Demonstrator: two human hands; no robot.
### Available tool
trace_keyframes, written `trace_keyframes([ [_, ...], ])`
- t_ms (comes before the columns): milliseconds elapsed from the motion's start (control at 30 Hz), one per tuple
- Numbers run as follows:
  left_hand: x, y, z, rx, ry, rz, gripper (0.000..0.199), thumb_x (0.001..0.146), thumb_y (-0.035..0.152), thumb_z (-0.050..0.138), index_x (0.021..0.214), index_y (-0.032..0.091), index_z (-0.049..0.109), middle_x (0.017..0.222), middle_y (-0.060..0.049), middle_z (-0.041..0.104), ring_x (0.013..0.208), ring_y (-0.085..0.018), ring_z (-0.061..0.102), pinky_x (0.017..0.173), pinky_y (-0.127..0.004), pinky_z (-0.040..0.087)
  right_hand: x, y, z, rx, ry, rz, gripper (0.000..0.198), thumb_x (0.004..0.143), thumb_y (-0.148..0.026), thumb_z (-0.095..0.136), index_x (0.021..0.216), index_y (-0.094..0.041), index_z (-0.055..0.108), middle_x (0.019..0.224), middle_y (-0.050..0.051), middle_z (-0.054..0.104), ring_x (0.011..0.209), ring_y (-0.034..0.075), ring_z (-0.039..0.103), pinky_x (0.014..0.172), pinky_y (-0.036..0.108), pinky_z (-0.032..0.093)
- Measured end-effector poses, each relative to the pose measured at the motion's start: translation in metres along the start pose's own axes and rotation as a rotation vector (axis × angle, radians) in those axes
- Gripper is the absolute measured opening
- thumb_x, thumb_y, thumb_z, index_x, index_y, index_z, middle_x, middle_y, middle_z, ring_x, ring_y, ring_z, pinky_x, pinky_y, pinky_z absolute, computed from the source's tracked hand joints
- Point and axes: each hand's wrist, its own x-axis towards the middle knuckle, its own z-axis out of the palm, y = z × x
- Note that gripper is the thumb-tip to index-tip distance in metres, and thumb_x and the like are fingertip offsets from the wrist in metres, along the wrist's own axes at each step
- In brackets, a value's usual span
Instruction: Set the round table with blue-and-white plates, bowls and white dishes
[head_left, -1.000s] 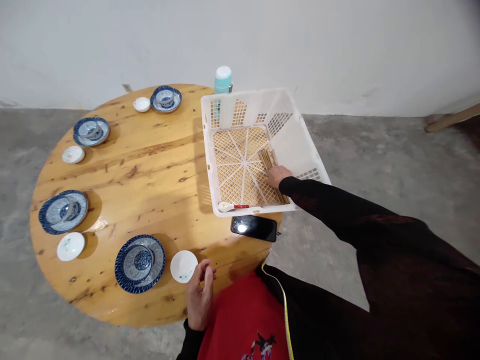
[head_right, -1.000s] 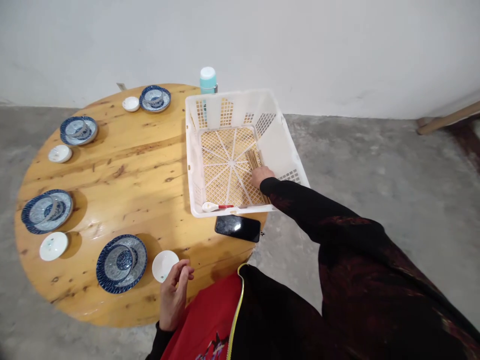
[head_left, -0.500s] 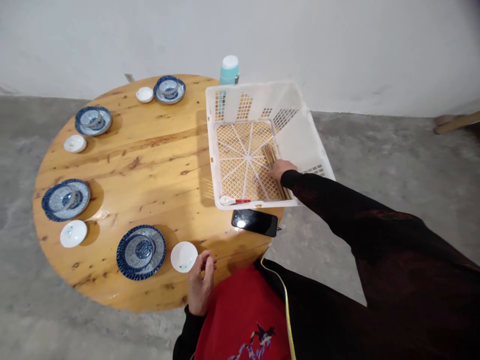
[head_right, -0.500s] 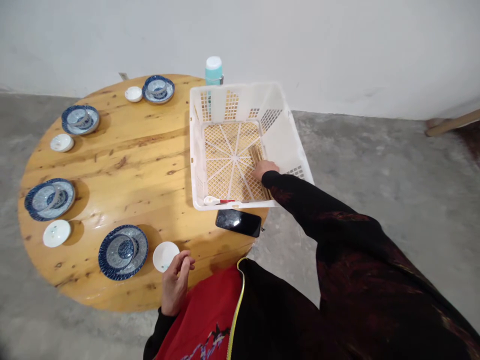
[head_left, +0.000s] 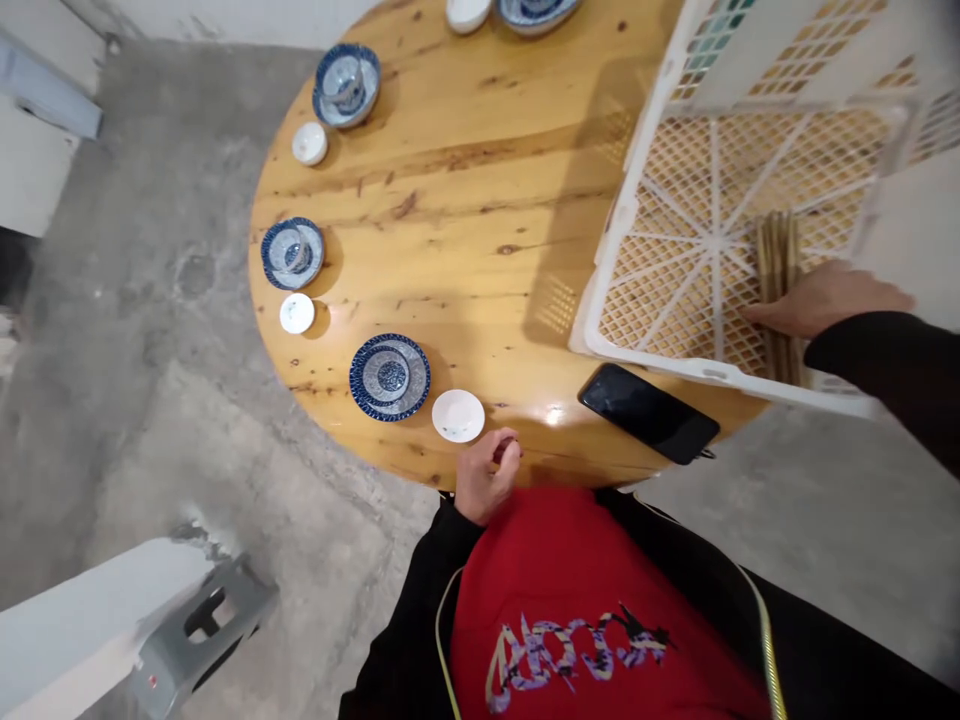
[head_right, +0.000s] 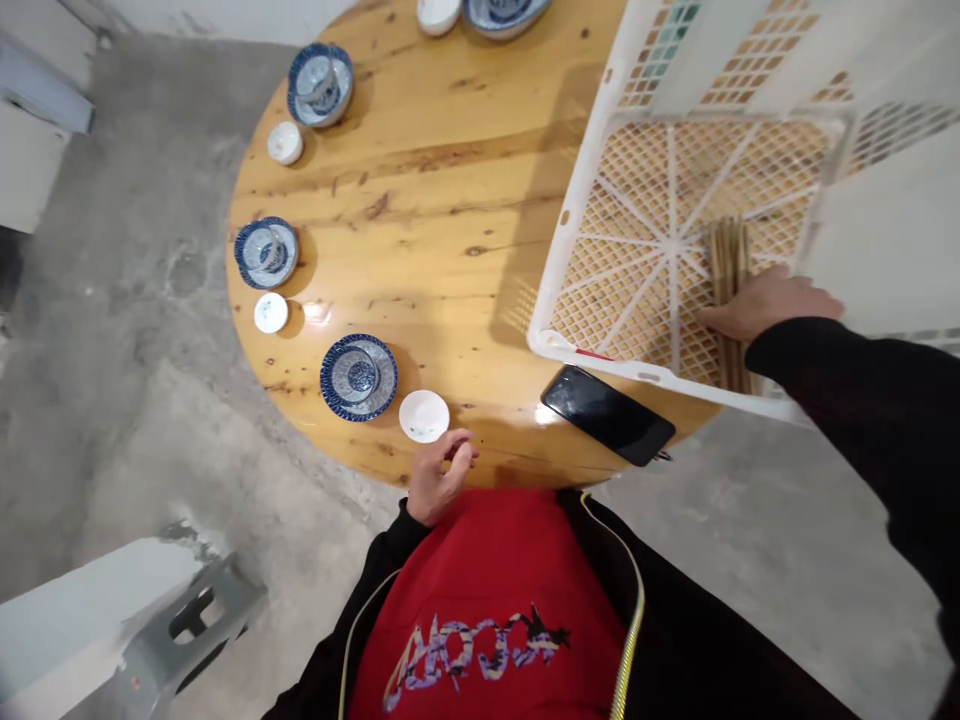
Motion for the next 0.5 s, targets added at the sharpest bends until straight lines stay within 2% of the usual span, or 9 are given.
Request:
trace_keyframes([
  [100,-0.002,-0.002,0.000,-0.007,0.012,-0.001,0.026,0.099,0.032,0.051,0.109,0.018,0.070,0.087,-0.007,0.078,0.074,-0.017,0.073,0.074,-0.029,0.060,-0.003,-0.010,-0.003,0.094,-0.019,0.149,0.111,0.082,-0.088,0.059,0.156,-0.005,0.049,0.134,0.041,0.059,0.128,0.044,0.061,0.080,0.056,0.040],
  [167,-0.003,-0.002,-0.001,-0.005,0.021,-0.002,0.025,0.099,0.032,0.051,0.108,0.019,0.070,0.087,-0.007,0.078,0.073,-0.017,0.073,0.075,-0.030,0.060,-0.005,-0.016,-0.004,0.129,-0.007,0.178,0.105,0.085,-0.084,0.060,0.158,-0.009,0.048,0.138,0.042,0.056,0.130,0.044,0.060,0.083,0.058,0.038],
  [300,-0.003,-0.004,-0.003,0.006,0.060,-0.016,0.025,0.098,0.032,0.051,0.108,0.019,0.070,0.087,-0.007,0.079,0.073,-0.017,0.073,0.076,-0.031,0.060,-0.003,-0.023,-0.001,0.197,0.038,0.163,0.094,0.093,-0.069,0.056,0.159,-0.004,0.043,0.136,0.045,0.056,0.133,0.044,0.058,0.085,0.060,0.037],
  [367,-0.003,-0.006,-0.003,0.006,0.064,-0.020,0.026,0.098,0.033,0.050,0.107,0.019,0.070,0.087,-0.006,0.079,0.073,-0.017,0.073,0.076,-0.030,0.060,0.001,-0.023,-0.003,0.191,0.041,0.168,0.087,0.094,-0.059,0.061,0.160,-0.006,0.043,0.134,0.045,0.058,0.132,0.044,0.059,0.084,0.059,0.040],
  [500,-0.003,-0.009,-0.004,-0.010,0.068,-0.034,0.030,0.098,0.040,0.051,0.106,0.018,0.071,0.086,-0.007,0.078,0.075,-0.018,0.074,0.077,-0.031,0.060,-0.003,-0.024,-0.024,0.115,-0.091,0.079,0.067,0.090,-0.038,0.073,0.145,-0.002,0.059,0.123,0.039,0.066,0.120,0.040,0.066,0.080,0.047,0.046],
])
